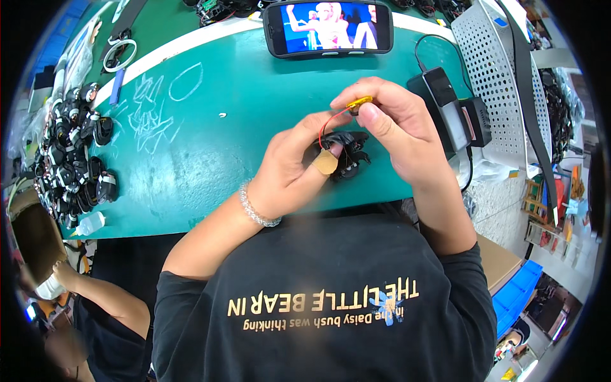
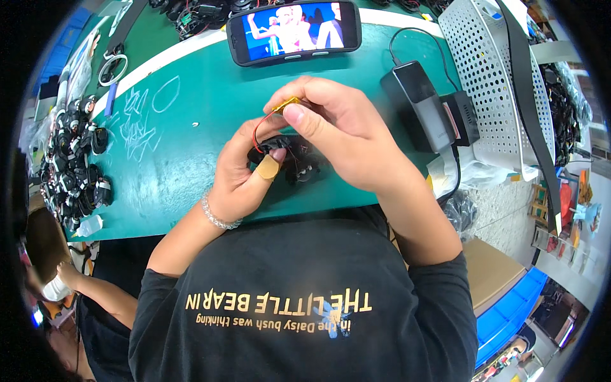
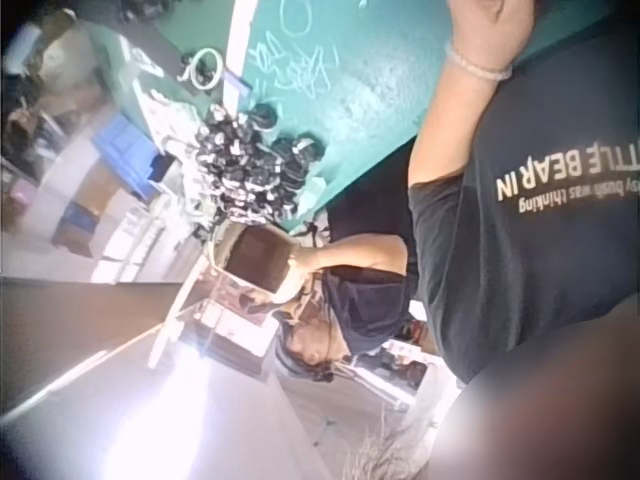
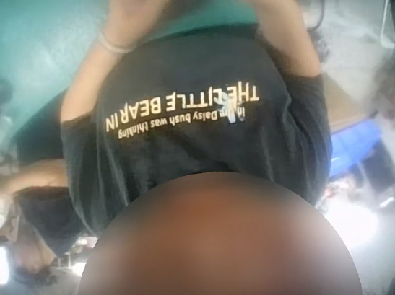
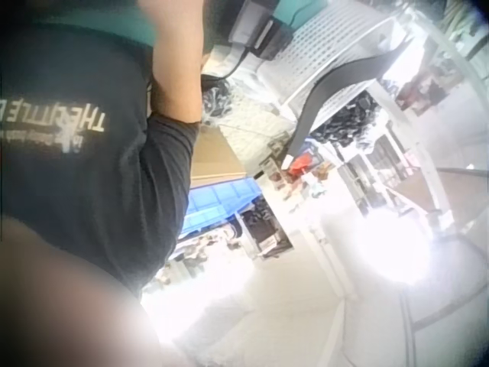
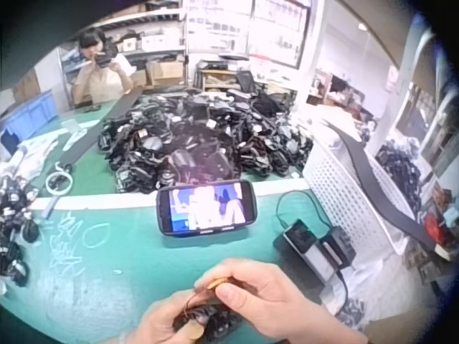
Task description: The person assembles small black electronic devices by inserting batteries and securing internal components. They handle the devices one at a time, manipulating wires and placing batteries into the casing before closing the unit.
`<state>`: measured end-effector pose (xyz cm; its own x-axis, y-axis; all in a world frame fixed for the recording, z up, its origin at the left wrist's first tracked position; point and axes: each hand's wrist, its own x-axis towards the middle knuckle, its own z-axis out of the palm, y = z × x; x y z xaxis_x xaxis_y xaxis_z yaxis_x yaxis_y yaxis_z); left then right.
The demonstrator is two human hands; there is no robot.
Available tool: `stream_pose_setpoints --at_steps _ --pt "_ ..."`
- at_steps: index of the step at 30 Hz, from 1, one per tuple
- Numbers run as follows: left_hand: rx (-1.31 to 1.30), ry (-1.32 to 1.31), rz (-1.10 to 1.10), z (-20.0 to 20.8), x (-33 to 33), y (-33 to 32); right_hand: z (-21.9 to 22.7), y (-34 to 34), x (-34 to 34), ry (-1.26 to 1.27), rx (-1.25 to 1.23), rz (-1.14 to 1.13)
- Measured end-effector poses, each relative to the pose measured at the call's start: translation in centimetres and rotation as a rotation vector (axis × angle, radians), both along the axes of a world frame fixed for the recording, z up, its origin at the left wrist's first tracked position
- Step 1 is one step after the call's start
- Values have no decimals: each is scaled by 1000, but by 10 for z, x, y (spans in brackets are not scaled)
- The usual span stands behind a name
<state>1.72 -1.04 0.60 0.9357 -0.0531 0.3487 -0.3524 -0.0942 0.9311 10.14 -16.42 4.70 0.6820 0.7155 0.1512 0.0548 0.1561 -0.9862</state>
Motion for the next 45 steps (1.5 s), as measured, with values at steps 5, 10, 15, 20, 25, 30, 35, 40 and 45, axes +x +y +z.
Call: stream_pose_setpoints --at_steps 5,10,15,20,25,30,35,40,45 --pt "37 -22 99 -7 3 3 -3 11 -7 -326 11 -155" --pt "140 -79 187 -10 1 6 -3 16 -11 -488 -132 -289" --pt "178 -126 241 -7 1 7 -9 22 -10 -567 -148 -397" --pt "172 -123 201 -8 1 7 -17 23 -6 -595 -146 -457" --pt "178 -73 146 -4 0 9 -18 24 1 -765 -131 -473" --pt "145 -87 192 -8 1 8 -17 25 1 -691 -130 -425" --pt "153 55 213 -14 3 7 -17 21 2 -566 -194 -388" --pt "310 -7 343 -3 8 6 -13 10 12 -832 -265 -287" --pt "86 8 362 -20 -4 9 5 11 -7 -881 -227 -170"
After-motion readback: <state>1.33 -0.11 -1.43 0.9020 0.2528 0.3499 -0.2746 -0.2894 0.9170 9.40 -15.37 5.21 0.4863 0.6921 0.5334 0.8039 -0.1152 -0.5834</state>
